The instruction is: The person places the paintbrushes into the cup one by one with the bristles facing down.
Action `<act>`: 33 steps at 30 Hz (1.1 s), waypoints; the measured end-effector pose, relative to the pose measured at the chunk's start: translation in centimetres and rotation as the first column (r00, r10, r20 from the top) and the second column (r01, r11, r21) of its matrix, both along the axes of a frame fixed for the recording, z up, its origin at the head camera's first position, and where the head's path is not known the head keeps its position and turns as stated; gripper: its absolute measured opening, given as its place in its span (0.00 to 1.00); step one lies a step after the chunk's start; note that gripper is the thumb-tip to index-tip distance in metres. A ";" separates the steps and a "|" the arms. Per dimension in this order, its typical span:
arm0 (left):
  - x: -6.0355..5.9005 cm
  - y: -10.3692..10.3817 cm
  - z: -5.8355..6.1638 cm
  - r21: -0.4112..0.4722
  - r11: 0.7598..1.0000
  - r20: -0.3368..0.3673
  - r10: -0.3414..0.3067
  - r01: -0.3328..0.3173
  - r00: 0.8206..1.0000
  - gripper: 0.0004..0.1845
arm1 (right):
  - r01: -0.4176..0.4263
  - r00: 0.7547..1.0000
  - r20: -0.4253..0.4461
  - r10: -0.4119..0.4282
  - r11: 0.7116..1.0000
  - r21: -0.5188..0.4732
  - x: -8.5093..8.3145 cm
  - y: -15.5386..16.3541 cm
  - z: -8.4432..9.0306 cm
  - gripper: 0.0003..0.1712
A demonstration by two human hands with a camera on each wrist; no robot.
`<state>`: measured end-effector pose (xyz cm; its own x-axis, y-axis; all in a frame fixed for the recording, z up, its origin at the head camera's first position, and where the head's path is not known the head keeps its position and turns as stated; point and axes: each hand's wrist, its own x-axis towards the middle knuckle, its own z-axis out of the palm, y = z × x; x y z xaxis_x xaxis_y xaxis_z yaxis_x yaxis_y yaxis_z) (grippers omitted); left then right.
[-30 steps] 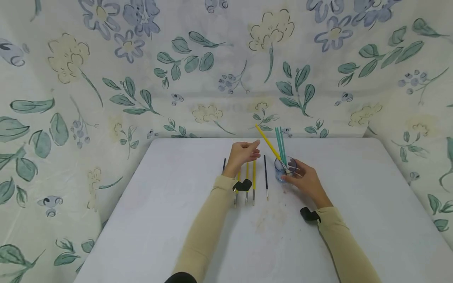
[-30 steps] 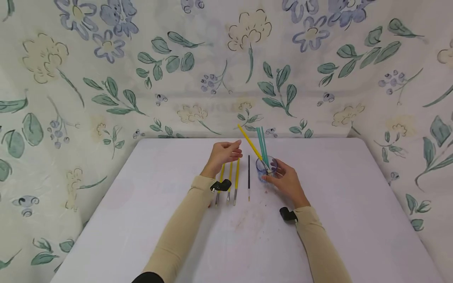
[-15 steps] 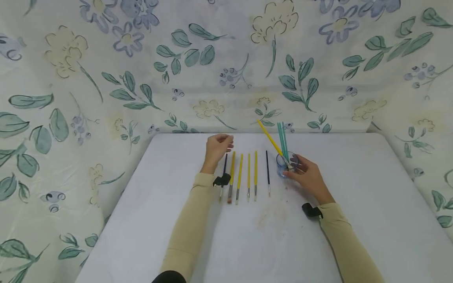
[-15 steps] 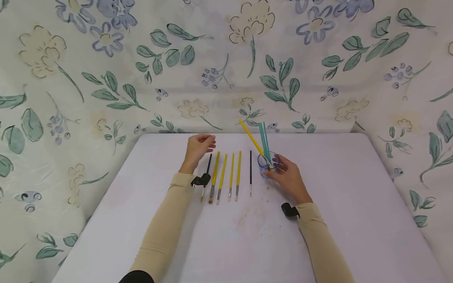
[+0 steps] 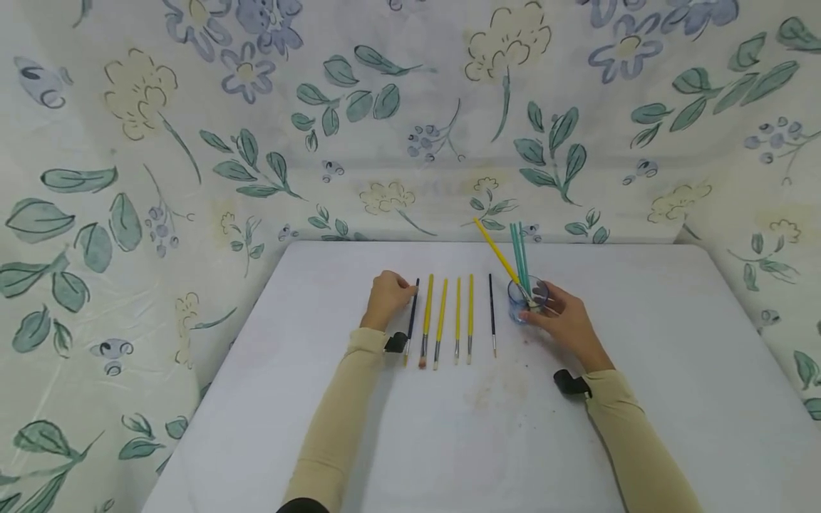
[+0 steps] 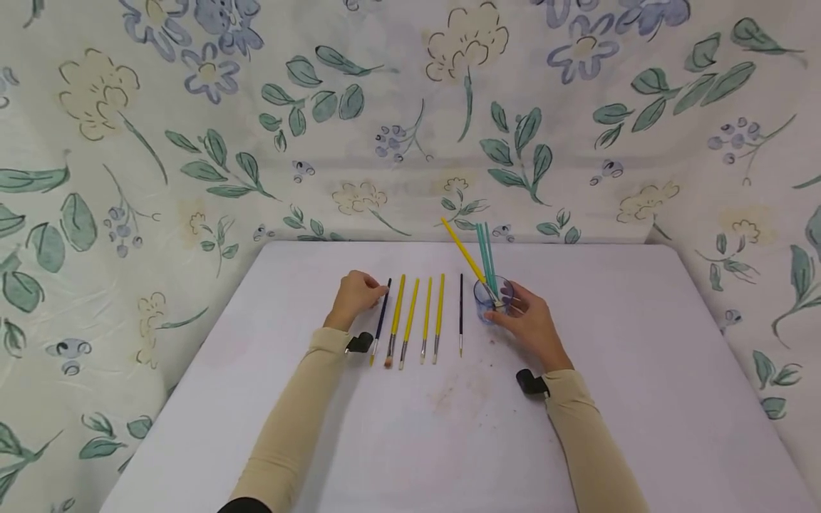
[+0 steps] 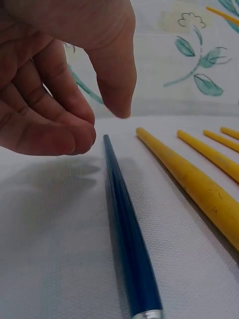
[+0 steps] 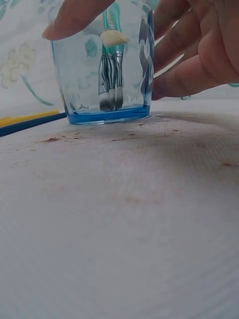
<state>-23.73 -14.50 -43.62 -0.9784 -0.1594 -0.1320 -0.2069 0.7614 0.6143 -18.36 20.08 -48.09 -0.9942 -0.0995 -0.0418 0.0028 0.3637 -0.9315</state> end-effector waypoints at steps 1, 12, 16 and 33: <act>0.1 0.2 0.0 -0.026 1.000 0.017 -0.005 0.005 1.000 0.14 | -0.001 1.000 -0.003 0.001 1.000 -0.001 0.0 -0.1 0.0 0.52; 0.8 1.1 0.0 -0.184 0.982 0.109 -0.018 0.038 0.994 0.11 | 0.001 1.000 0.016 -0.001 1.000 0.016 0.4 -0.2 0.2 0.53; 1.0 1.2 0.1 -0.236 0.971 0.088 -0.021 0.042 0.996 0.15 | 0.004 1.000 0.016 -0.004 1.000 0.015 0.4 -0.3 0.2 0.53; 0.5 -1.5 3.8 0.146 0.989 -0.002 -0.023 0.023 1.000 0.16 | 0.017 1.000 0.022 -0.017 1.000 0.011 0.6 -0.4 0.6 0.53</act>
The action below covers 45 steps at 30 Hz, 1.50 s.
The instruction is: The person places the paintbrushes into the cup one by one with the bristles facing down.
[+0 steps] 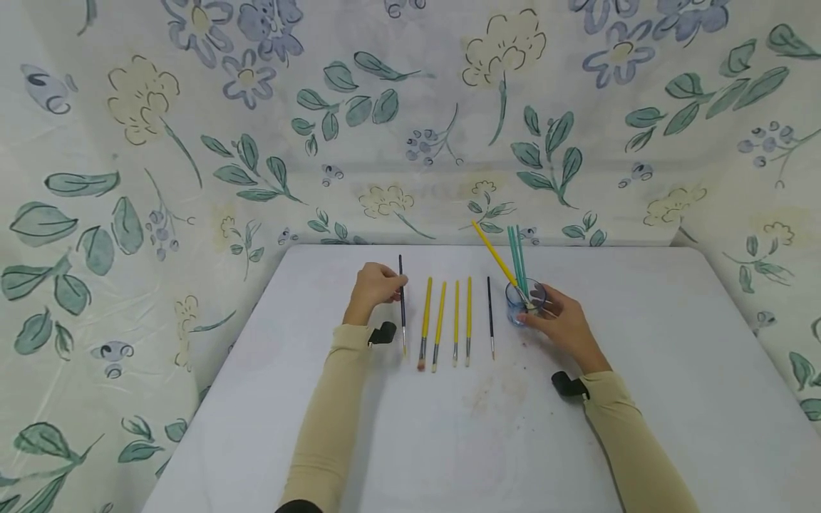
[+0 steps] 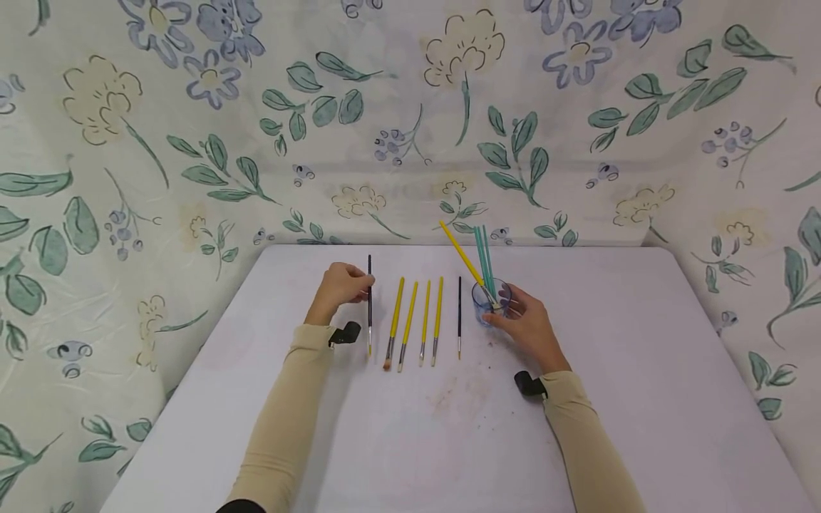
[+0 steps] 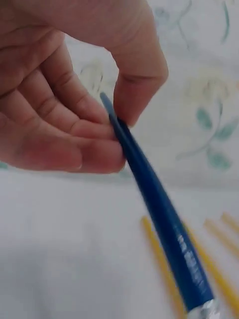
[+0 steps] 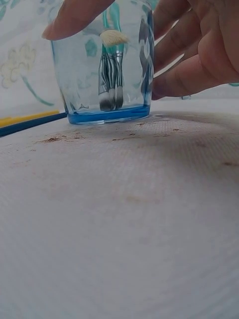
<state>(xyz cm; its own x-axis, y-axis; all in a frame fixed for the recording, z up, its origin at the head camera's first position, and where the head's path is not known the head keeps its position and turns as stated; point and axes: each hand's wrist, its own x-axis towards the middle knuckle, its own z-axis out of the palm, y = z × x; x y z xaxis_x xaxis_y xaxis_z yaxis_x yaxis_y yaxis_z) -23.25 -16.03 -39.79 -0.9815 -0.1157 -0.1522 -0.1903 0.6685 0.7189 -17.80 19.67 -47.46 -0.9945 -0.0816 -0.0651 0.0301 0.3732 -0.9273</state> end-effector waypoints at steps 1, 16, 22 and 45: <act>-0.1 0.0 0.6 0.069 0.998 -0.019 0.011 -0.010 1.000 0.16 | 0.001 1.000 0.002 -0.001 1.000 0.000 0.0 0.0 0.0 0.53; 0.0 4.1 5.2 0.605 0.795 -0.199 0.098 0.044 0.975 0.12 | 0.000 1.000 0.003 0.000 1.000 -0.017 -0.1 0.0 -0.2 0.53; 0.0 6.5 5.5 0.666 0.735 -0.261 0.071 0.126 0.963 0.10 | 0.008 1.000 0.019 -0.008 1.000 -0.013 -0.2 -0.1 -0.3 0.52; -0.3 12.5 2.0 0.661 0.724 -0.286 0.001 0.197 0.958 0.07 | 0.014 1.000 0.013 -0.014 1.000 -0.010 -0.3 -0.3 -0.4 0.52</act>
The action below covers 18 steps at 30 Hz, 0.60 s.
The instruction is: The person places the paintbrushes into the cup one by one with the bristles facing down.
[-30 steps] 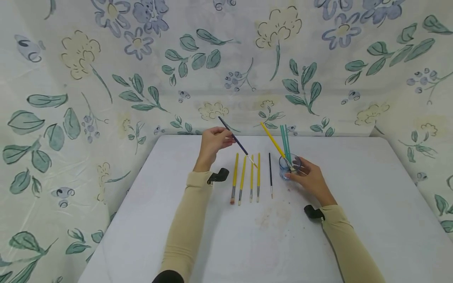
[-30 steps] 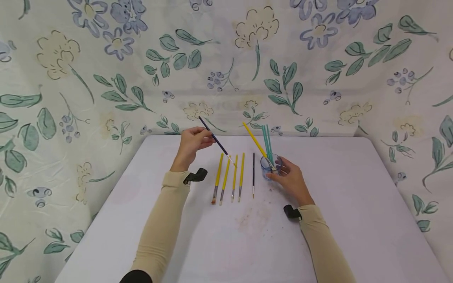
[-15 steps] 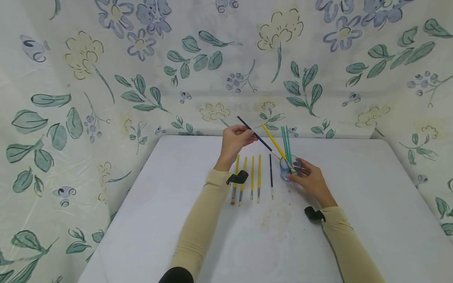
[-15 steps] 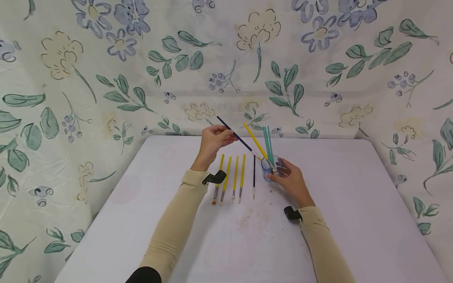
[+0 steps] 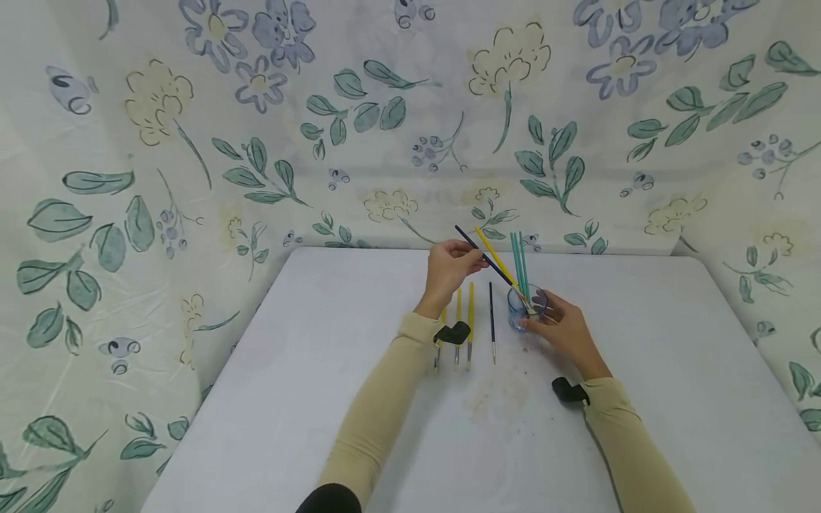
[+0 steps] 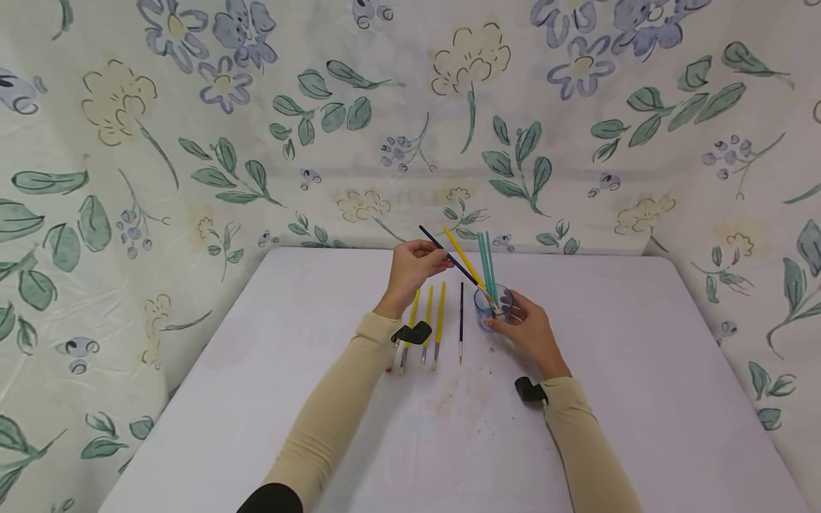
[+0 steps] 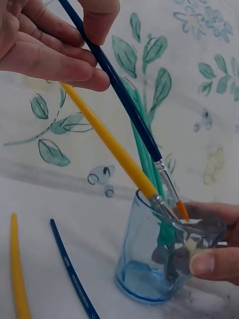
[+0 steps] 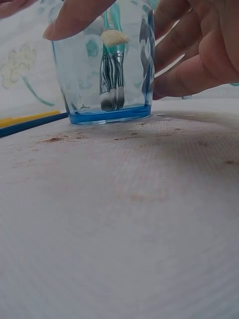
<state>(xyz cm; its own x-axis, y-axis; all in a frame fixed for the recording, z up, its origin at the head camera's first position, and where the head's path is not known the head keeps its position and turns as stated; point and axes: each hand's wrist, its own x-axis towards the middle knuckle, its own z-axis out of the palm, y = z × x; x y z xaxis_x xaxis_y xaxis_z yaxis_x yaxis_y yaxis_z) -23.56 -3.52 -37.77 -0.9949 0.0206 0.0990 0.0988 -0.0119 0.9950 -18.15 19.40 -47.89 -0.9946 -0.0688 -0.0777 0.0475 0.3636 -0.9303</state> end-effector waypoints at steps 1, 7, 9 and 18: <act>0.0 0.2 -0.1 -0.007 1.000 0.003 0.002 -0.002 1.000 0.07 | -0.003 1.000 -0.001 0.003 1.000 0.003 0.0 0.0 0.0 0.53; 0.0 0.9 -1.0 -0.079 0.997 -0.002 0.023 -0.023 1.000 0.07 | -0.009 1.000 -0.005 0.009 1.000 0.008 0.1 0.0 0.1 0.53; 0.0 1.2 -1.3 -0.102 0.995 -0.010 0.024 -0.025 1.000 0.06 | -0.012 1.000 -0.014 0.012 1.000 0.001 0.2 0.0 0.1 0.53; 0.2 2.3 -1.9 -0.227 0.974 -0.007 0.024 -0.025 1.000 0.05 | -0.017 1.000 -0.024 0.017 1.000 0.000 0.3 0.0 0.3 0.53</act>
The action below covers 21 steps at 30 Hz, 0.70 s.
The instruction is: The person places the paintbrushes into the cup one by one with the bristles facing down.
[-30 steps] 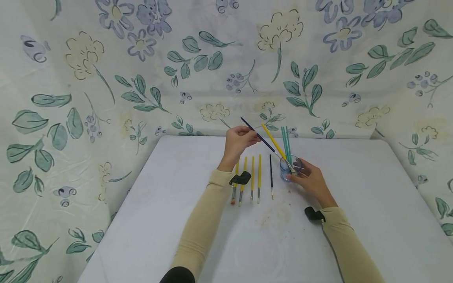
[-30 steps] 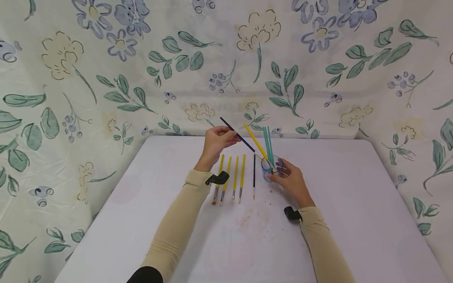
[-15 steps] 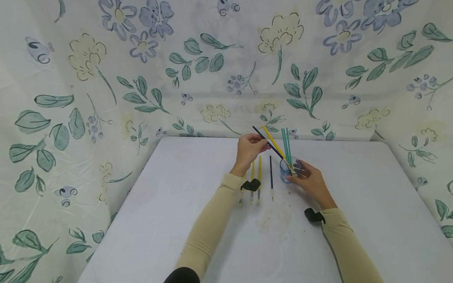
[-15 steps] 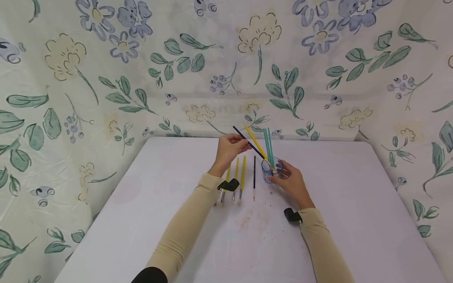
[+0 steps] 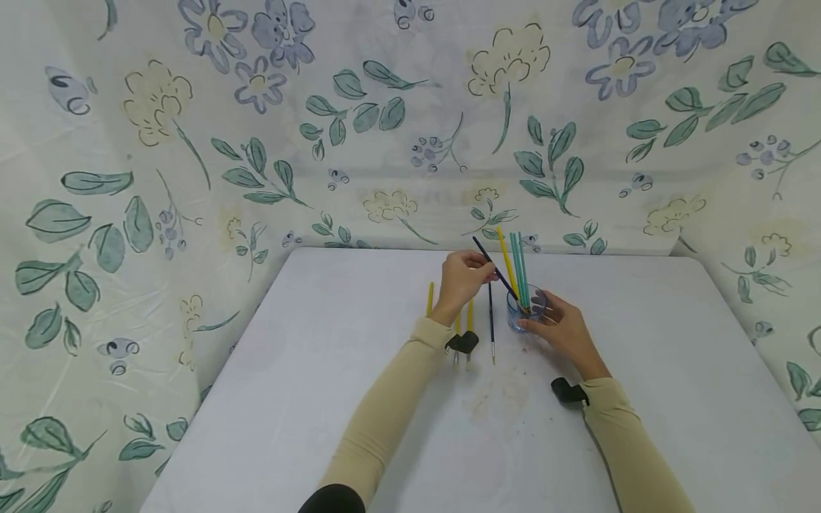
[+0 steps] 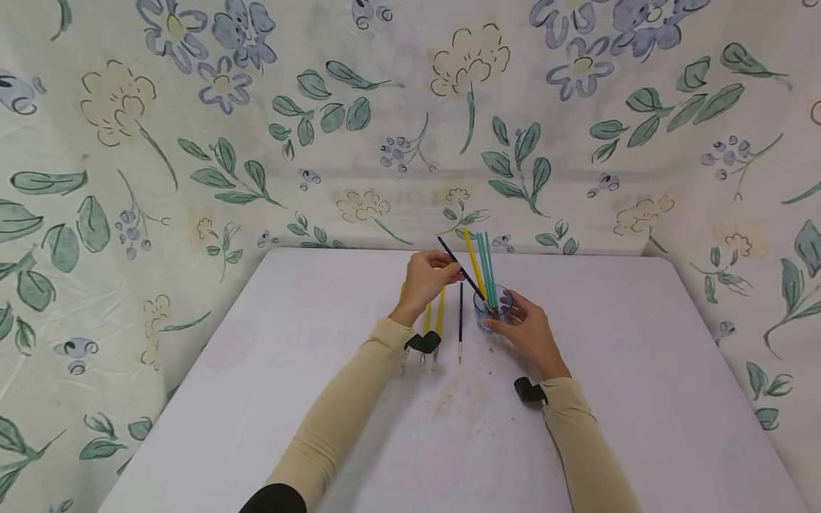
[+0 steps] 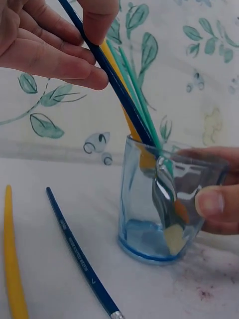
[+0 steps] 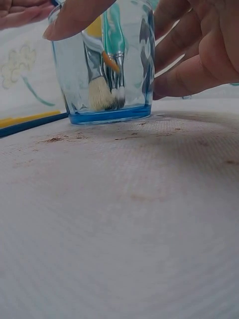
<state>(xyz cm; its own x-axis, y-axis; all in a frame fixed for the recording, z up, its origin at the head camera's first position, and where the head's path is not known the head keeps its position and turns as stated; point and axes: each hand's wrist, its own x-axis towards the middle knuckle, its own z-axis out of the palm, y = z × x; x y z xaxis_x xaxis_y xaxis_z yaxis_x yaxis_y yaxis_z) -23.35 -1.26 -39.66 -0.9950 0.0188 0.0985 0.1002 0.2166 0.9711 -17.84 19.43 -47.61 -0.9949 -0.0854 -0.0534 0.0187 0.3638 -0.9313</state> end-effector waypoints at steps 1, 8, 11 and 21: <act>0.0 0.1 0.0 -0.023 1.000 -0.002 -0.001 0.001 1.000 0.05 | 0.000 1.000 0.002 0.000 1.000 -0.003 0.0 0.0 0.0 0.53; 0.5 0.3 -0.3 -0.105 0.994 0.016 -0.039 0.041 0.999 0.06 | 0.001 1.000 0.002 -0.001 1.000 -0.007 -0.1 0.1 -0.2 0.54; 0.6 0.2 -0.4 -0.113 0.992 0.025 -0.061 0.064 0.998 0.07 | 0.003 1.000 -0.003 -0.003 1.000 0.002 -0.2 0.0 -0.2 0.54; 0.6 -0.2 -0.6 -0.156 0.981 0.066 -0.104 0.113 0.992 0.07 | 0.005 1.000 0.015 -0.005 1.000 -0.013 0.0 0.0 -0.2 0.54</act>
<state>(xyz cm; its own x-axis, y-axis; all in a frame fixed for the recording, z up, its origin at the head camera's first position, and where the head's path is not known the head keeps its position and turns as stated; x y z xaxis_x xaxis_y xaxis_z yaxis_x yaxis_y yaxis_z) -22.73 -1.42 -40.22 -0.9901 0.1375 0.0288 0.0770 0.3601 0.9297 -17.88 19.44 -47.78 -0.9944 -0.0815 -0.0668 0.0340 0.3515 -0.9356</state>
